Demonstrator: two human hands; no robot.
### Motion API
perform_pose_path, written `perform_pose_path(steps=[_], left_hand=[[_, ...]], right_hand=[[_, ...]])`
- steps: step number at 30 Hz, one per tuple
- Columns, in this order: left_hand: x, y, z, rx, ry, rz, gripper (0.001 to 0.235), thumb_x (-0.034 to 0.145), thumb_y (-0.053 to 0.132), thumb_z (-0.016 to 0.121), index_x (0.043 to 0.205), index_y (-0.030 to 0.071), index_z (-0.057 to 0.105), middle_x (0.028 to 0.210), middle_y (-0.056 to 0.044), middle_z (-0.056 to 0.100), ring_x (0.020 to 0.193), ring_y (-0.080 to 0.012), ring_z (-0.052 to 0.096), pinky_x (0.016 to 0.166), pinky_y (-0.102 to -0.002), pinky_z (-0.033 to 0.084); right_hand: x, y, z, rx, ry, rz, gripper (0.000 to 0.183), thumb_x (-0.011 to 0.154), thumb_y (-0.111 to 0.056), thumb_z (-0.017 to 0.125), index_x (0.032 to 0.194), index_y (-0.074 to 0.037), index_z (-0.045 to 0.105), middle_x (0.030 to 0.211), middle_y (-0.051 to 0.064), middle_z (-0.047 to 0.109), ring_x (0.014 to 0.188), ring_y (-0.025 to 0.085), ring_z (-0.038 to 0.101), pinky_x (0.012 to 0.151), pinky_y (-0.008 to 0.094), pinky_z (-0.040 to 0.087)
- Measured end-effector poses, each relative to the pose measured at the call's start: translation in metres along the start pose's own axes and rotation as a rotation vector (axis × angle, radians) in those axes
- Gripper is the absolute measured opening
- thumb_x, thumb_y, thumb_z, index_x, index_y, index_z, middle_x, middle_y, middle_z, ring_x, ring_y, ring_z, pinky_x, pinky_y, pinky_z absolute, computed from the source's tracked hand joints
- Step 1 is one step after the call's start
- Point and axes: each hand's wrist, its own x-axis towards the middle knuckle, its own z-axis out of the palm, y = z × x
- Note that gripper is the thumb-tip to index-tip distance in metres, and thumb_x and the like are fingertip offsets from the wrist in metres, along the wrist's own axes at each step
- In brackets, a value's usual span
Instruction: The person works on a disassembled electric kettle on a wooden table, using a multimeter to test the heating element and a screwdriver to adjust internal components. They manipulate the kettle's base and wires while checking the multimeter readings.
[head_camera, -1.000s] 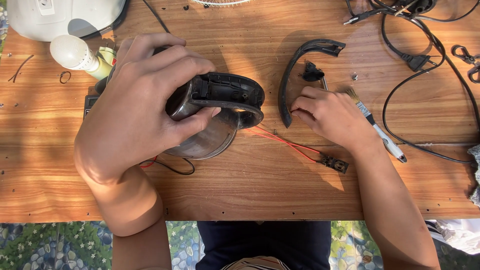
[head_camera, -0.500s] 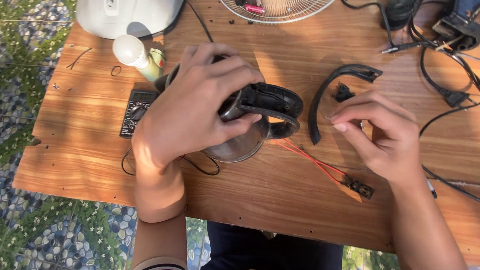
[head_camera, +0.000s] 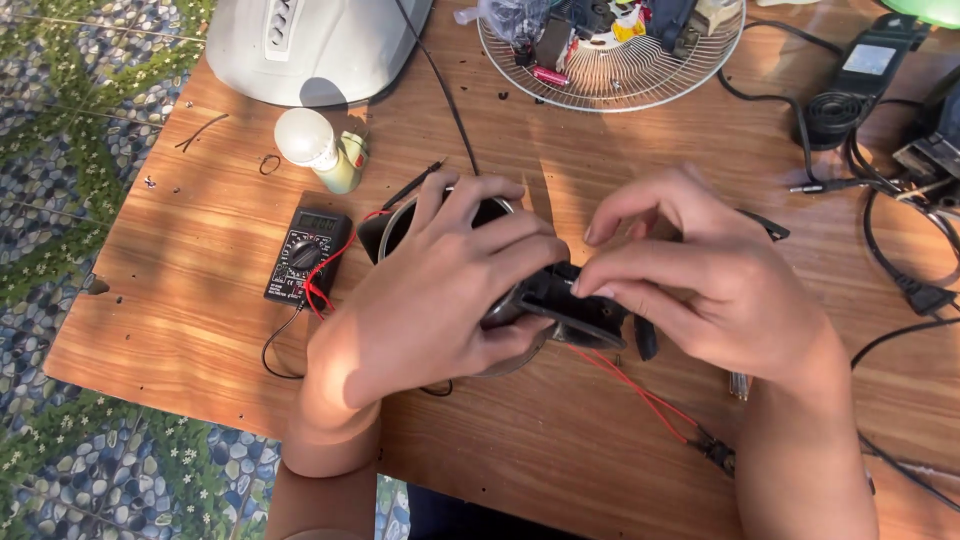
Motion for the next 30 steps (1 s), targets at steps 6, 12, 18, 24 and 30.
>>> perform_pose_path(steps=[6, 12, 18, 24, 30], left_hand=[[0.003, 0.0, -0.005, -0.048, -0.068, -0.024, 0.045, 0.084, 0.027, 0.08, 0.122, 0.011, 0.061, 0.115, -0.005, 0.059, 0.123, -0.0392, 0.045, 0.097, -0.059, 0.037], [0.004, 0.0, -0.007, -0.109, -0.079, -0.048, 0.053, 0.073, 0.024, 0.085, 0.118, 0.007, 0.061, 0.119, -0.005, 0.061, 0.126, -0.042, 0.044, 0.098, -0.06, 0.033], [0.002, -0.002, -0.005, -0.09, -0.045, -0.019, 0.051, 0.075, 0.028, 0.084, 0.115, 0.006, 0.061, 0.112, -0.005, 0.06, 0.124, -0.04, 0.045, 0.098, -0.06, 0.033], [0.002, 0.002, -0.003, -0.007, -0.021, -0.016, 0.051, 0.071, 0.031, 0.084, 0.112, 0.009, 0.063, 0.108, -0.003, 0.06, 0.121, -0.0401, 0.046, 0.097, -0.058, 0.036], [0.002, 0.0, -0.001, -0.024, -0.014, -0.036, 0.042, 0.078, 0.032, 0.078, 0.112, 0.011, 0.063, 0.107, -0.003, 0.061, 0.12, -0.041, 0.047, 0.096, -0.06, 0.035]], right_hand=[[0.007, 0.001, 0.002, 0.054, -0.031, 0.007, 0.018, 0.099, -0.007, 0.057, 0.099, -0.009, 0.075, 0.109, 0.01, 0.057, 0.091, 0.02, 0.059, 0.074, 0.028, 0.047], [0.007, 0.003, 0.007, -0.037, -0.084, 0.03, 0.015, 0.096, -0.011, 0.063, 0.104, -0.016, 0.075, 0.111, 0.008, 0.058, 0.099, 0.023, 0.059, 0.089, 0.036, 0.048], [0.003, 0.006, 0.01, 0.01, -0.1, 0.029, 0.018, 0.096, -0.009, 0.062, 0.105, -0.015, 0.076, 0.114, 0.01, 0.056, 0.104, 0.025, 0.059, 0.089, 0.035, 0.049], [0.0, 0.009, 0.009, -0.003, -0.119, 0.035, 0.021, 0.098, -0.018, 0.059, 0.108, -0.016, 0.077, 0.113, 0.011, 0.057, 0.099, 0.024, 0.058, 0.078, 0.033, 0.048], [0.004, -0.003, 0.012, 0.028, -0.076, 0.12, 0.019, 0.097, -0.014, 0.061, 0.102, -0.016, 0.079, 0.11, 0.008, 0.056, 0.093, 0.017, 0.063, 0.076, 0.028, 0.051]])
